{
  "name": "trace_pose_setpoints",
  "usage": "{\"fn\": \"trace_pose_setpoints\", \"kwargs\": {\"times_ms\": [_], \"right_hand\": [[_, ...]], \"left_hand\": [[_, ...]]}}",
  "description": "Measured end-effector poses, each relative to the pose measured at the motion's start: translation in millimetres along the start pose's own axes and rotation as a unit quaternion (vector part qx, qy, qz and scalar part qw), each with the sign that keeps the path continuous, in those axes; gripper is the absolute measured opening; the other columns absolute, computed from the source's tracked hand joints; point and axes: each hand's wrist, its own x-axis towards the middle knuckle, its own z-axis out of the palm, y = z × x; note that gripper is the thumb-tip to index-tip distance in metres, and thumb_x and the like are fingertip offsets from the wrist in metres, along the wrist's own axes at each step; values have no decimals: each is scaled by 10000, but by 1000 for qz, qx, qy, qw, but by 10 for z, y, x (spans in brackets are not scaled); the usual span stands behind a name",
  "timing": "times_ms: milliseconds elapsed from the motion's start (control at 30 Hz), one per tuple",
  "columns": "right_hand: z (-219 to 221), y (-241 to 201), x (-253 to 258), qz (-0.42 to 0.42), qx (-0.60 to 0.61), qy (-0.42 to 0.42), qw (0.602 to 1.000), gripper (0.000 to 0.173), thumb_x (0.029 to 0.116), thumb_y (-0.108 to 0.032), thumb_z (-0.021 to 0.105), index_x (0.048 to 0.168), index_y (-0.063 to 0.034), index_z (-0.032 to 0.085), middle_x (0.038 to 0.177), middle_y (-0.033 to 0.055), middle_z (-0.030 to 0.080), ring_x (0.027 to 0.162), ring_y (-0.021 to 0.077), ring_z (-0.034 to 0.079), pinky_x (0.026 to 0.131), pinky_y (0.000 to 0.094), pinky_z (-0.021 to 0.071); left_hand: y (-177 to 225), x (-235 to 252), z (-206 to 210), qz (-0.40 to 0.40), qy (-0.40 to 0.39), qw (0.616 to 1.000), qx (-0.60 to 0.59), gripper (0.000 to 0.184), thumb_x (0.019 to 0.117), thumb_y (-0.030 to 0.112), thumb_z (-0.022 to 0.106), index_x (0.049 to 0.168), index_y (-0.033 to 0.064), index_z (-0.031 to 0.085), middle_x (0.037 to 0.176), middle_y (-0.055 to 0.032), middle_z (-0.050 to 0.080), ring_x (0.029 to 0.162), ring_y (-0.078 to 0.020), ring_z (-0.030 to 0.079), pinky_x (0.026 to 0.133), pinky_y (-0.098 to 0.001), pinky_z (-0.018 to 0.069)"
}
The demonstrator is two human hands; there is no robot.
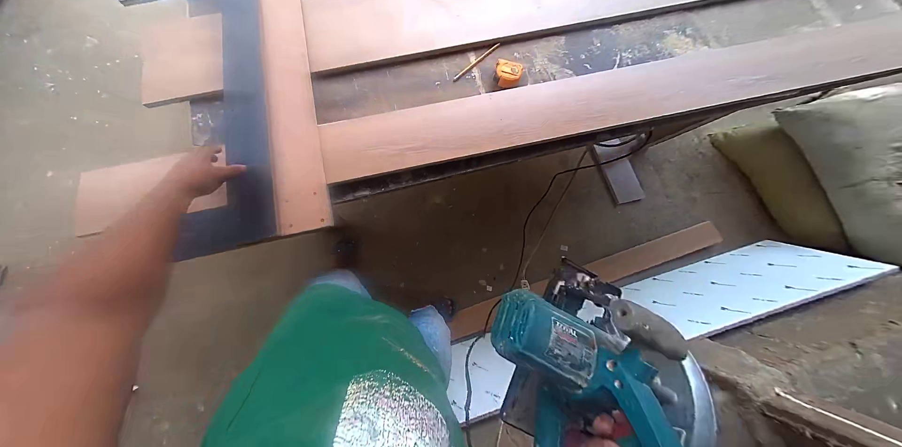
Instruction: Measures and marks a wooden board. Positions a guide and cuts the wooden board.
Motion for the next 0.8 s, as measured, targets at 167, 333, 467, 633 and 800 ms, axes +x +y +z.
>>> {"fn": "trace_pose_setpoints", "kwargs": {"times_ms": [167, 333, 467, 633, 800], "right_hand": [[1560, -319, -222, 22, -62, -118, 991, 301, 828, -67, 736, 1123, -106, 691, 946, -3, 752, 699, 99, 684, 651, 287, 607], [2865, -188, -490, 49, -129, -164, 977, 271, 790, -114, 740, 1032, 1, 694, 892, 19, 744, 718, 77, 698, 656, 266, 619], [3437, -52, -703, 32, -217, -201, 955, 326, 771, -143, 736, 1057, 12, 721, 915, 29, 751, 850, 17, 704, 788, 216, 601], [3599, 108, -933, -34, -266, -227, 936, 418, 750, -168, 760, 1103, 51, 717, 991, 117, 759, 926, 68, 719, 858, 232, 585], [3597, 158, -1128, -57, -282, -246, 926, 499, 707, -151, 792, 1122, 111, 702, 1035, 193, 755, 950, 211, 745, 867, 335, 601]], "left_hand": [[-406, 786, 112, 107, -1, 994, 12, 1138, 775, 476, 889, 1603, 18, 258, 1502, -345, 448, 1389, -529, 445, 1117, -742, 337], [-592, 1089, 129, 159, -60, 985, 6, 1221, 742, 507, 902, 1660, 188, 163, 1476, -346, 476, 1329, -547, 495, 1059, -763, 367], [-537, 1126, 107, 154, -81, 985, 9, 1229, 747, 524, 893, 1665, 224, 133, 1523, -316, 451, 1361, -554, 465, 1065, -793, 331], [-566, 1126, 105, 151, -86, 985, -11, 1249, 743, 518, 895, 1669, 234, 107, 1623, -253, 343, 1452, -516, 372, 1115, -786, 272], [-526, 1066, 93, 161, -85, 983, -39, 1208, 785, 372, 905, 1668, 202, 98, 1607, -304, 328, 1440, -537, 374, 1100, -770, 307]]}}
